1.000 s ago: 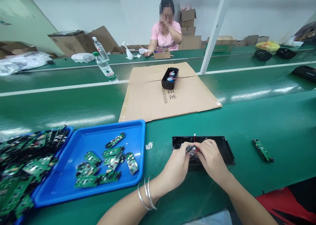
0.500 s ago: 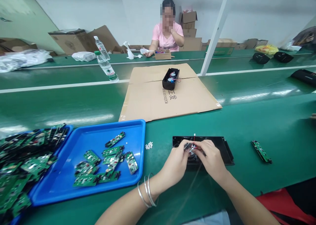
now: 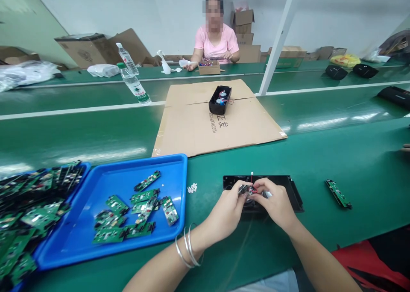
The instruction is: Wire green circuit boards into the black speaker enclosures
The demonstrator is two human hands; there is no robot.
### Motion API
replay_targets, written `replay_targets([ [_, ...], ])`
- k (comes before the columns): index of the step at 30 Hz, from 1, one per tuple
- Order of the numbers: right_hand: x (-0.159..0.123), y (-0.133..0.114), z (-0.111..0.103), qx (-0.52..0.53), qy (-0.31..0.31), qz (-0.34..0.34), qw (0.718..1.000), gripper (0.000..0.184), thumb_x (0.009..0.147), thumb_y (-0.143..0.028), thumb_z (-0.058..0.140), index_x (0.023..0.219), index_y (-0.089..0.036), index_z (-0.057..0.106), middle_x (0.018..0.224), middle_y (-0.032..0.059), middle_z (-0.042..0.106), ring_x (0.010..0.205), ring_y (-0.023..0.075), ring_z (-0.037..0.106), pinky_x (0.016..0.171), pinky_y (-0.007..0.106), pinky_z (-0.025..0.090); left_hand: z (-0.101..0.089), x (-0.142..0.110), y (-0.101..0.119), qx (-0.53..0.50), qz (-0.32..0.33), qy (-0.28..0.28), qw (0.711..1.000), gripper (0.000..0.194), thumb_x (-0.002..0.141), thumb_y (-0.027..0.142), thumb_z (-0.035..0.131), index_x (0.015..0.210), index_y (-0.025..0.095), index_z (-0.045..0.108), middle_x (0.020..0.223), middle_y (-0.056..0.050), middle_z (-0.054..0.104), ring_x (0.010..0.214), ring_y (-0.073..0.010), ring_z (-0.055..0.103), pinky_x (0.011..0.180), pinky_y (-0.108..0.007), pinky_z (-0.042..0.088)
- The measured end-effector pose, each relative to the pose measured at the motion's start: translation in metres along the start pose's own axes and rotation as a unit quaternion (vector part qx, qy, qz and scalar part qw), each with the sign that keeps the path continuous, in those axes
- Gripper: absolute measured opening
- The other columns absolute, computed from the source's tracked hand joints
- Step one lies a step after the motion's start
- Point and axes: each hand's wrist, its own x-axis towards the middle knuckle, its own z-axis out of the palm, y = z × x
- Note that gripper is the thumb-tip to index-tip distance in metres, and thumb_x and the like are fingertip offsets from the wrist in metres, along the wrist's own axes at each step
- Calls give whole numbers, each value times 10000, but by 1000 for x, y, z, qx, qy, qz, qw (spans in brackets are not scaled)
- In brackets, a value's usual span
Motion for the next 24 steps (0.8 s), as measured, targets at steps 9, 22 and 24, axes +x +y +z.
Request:
replay_targets([
  [9, 4, 3, -8, -44, -60, -66, 995, 114, 831, -257, 607, 902, -240, 694, 791, 30, 670, 753, 186, 624, 656, 292, 508, -2, 1, -5, 9, 11, -27, 1000, 244, 945, 229, 362, 1088, 209, 559, 923, -39, 676, 815, -178, 635, 759, -285, 493],
  [22, 41, 10, -31, -208, -80, -79, 972, 268, 861, -217, 560, 1122, -226, 622, 1011, 62, 606, 952, 221, 572, 848, 371, 481, -7, -8, 9, 104, -19, 30, 994, 260, 875, 117, 407, 1045, 246, 555, 855, 10, 669, 740, -152, 609, 676, -244, 437],
  [24, 46, 11, -27, -224, -92, -99, 965, 194, 851, -189, 567, 1010, -218, 674, 950, 63, 619, 927, 225, 566, 844, 384, 474, -8, -9, 10, 123, -24, 19, 992, 271, 881, 127, 398, 1071, 250, 547, 854, 3, 667, 733, -162, 608, 667, -254, 432],
])
